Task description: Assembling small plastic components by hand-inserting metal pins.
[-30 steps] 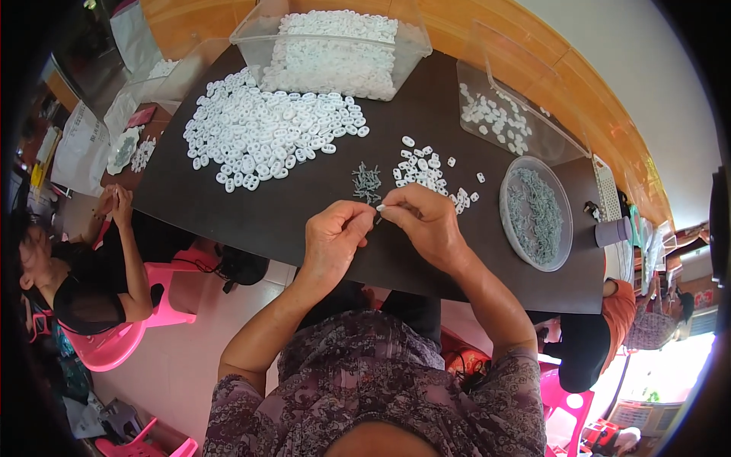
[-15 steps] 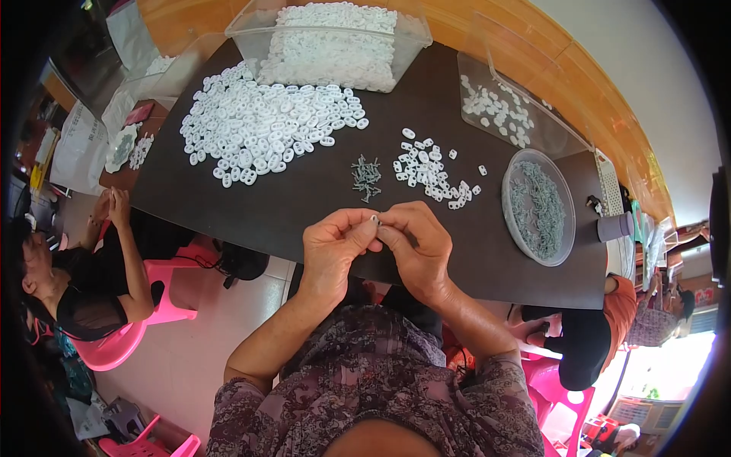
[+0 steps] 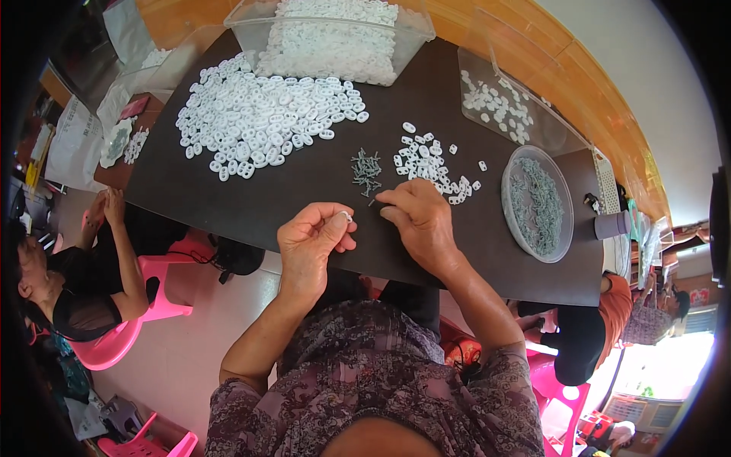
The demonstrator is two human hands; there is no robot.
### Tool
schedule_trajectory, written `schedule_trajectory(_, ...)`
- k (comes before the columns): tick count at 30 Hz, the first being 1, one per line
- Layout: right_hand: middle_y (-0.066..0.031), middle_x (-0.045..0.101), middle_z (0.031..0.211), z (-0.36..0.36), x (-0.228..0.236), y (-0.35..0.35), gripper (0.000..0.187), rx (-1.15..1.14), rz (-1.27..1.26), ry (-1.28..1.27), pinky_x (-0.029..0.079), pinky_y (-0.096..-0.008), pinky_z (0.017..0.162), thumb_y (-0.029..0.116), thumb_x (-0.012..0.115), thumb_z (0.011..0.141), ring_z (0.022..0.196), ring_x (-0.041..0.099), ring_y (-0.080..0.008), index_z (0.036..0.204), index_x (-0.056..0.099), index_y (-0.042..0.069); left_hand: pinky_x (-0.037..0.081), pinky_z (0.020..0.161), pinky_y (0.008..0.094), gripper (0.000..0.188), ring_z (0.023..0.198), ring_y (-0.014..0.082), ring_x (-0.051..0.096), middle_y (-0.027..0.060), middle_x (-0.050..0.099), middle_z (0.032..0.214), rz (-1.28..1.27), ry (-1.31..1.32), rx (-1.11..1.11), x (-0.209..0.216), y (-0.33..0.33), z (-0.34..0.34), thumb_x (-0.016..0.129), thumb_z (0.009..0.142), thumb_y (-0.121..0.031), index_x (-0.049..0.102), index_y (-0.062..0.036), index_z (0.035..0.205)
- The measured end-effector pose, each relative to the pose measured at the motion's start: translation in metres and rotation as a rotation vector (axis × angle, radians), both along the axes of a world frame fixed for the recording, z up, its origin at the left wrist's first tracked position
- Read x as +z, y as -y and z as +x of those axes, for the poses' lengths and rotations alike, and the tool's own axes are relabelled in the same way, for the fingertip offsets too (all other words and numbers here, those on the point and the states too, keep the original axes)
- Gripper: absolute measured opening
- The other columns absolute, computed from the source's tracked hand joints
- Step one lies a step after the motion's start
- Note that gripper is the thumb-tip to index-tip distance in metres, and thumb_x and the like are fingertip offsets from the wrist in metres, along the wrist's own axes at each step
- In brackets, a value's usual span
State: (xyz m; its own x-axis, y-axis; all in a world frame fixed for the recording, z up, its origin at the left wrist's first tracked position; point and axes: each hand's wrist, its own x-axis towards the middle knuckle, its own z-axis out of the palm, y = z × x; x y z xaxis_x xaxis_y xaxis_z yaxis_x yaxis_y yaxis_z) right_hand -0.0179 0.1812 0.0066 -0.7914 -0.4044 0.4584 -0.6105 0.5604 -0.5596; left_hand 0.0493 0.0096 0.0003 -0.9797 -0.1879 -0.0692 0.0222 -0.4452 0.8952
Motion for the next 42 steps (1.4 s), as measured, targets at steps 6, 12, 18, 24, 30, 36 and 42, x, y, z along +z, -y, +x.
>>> schedule_trajectory(6, -0.0073, 0.056, 0.076, -0.013, -0.012, 0.014, 0.017, 0.070, 0.103, -0.149, 0.046, -0.0363, 0.062, 0.001, 0.073, 0.065, 0.073, 0.056, -0.0249, 0.080, 0.067, 0.007, 0.044, 0.055, 0.0215, 0.016, 0.057, 0.0116, 0.057, 0.0097, 0.065, 0.077, -0.019, 0.021, -0.006, 0.000, 0.005, 0.004, 0.063, 0.088, -0.010, 0.064, 0.0051, 0.093)
schedule_trajectory(12, -0.0073, 0.053, 0.074, -0.013, -0.011, 0.016, 0.014, 0.109, 0.199, -0.268, 0.044, -0.0384, 0.060, -0.002, 0.069, 0.068, 0.071, 0.054, -0.0265, 0.076, 0.059, 0.004, 0.044, 0.056, 0.0199, 0.017, 0.061, 0.0096, 0.059, 0.0078, 0.065, 0.079, -0.008, 0.001, -0.052, -0.005, 0.010, 0.005, 0.063, 0.090, -0.013, 0.064, 0.0029, 0.096)
schedule_trajectory(18, -0.0099, 0.054, 0.078, -0.001, -0.001, 0.015, 0.012, 0.157, 0.121, -0.178, 0.044, -0.0357, 0.062, -0.004, 0.065, 0.073, 0.072, 0.055, -0.0276, 0.080, 0.057, 0.003, 0.043, 0.056, 0.0194, 0.015, 0.061, 0.0088, 0.058, 0.0070, 0.065, 0.080, -0.014, 0.025, -0.070, -0.002, 0.008, 0.006, 0.062, 0.090, -0.010, 0.064, 0.0022, 0.097)
schedule_trajectory(24, -0.0043, 0.059, 0.083, 0.016, 0.020, 0.009, 0.012, 0.231, -0.187, 0.337, 0.046, -0.0256, 0.070, -0.006, 0.059, 0.081, 0.082, 0.060, -0.0140, 0.093, 0.059, -0.002, 0.043, 0.057, 0.0183, 0.016, 0.063, 0.0074, 0.058, 0.0060, 0.065, 0.081, -0.015, 0.048, -0.096, 0.000, 0.005, 0.007, 0.061, 0.089, -0.008, 0.064, 0.0022, 0.101)
schedule_trajectory(30, -0.0026, 0.062, 0.089, 0.032, 0.027, 0.011, 0.013, 0.123, -0.444, 0.664, 0.048, -0.0224, 0.076, -0.003, 0.062, 0.084, 0.084, 0.059, -0.0074, 0.097, 0.061, -0.001, 0.046, 0.061, 0.0192, 0.017, 0.070, 0.0072, 0.058, 0.0058, 0.064, 0.086, 0.016, -0.020, -0.136, 0.000, -0.002, 0.010, 0.061, 0.090, -0.007, 0.063, 0.0040, 0.103)
schedule_trajectory(36, -0.0031, 0.063, 0.087, 0.035, 0.028, 0.010, 0.014, 0.097, -0.421, 0.622, 0.049, -0.0225, 0.074, -0.002, 0.064, 0.083, 0.082, 0.059, -0.0077, 0.097, 0.060, -0.001, 0.047, 0.062, 0.0195, 0.016, 0.073, 0.0073, 0.057, 0.0044, 0.062, 0.089, -0.014, -0.036, -0.128, -0.001, -0.007, 0.013, 0.060, 0.090, -0.005, 0.063, 0.0043, 0.102)
schedule_trajectory(42, -0.0028, 0.063, 0.086, 0.037, 0.028, 0.013, 0.014, 0.086, -0.417, 0.592, 0.048, -0.0220, 0.074, -0.002, 0.064, 0.082, 0.081, 0.060, -0.0075, 0.095, 0.061, -0.001, 0.047, 0.058, 0.0196, 0.011, 0.068, 0.0068, 0.056, 0.0022, 0.059, 0.084, -0.178, -0.071, -0.059, 0.000, -0.011, 0.014, 0.060, 0.089, -0.003, 0.064, 0.0032, 0.097)
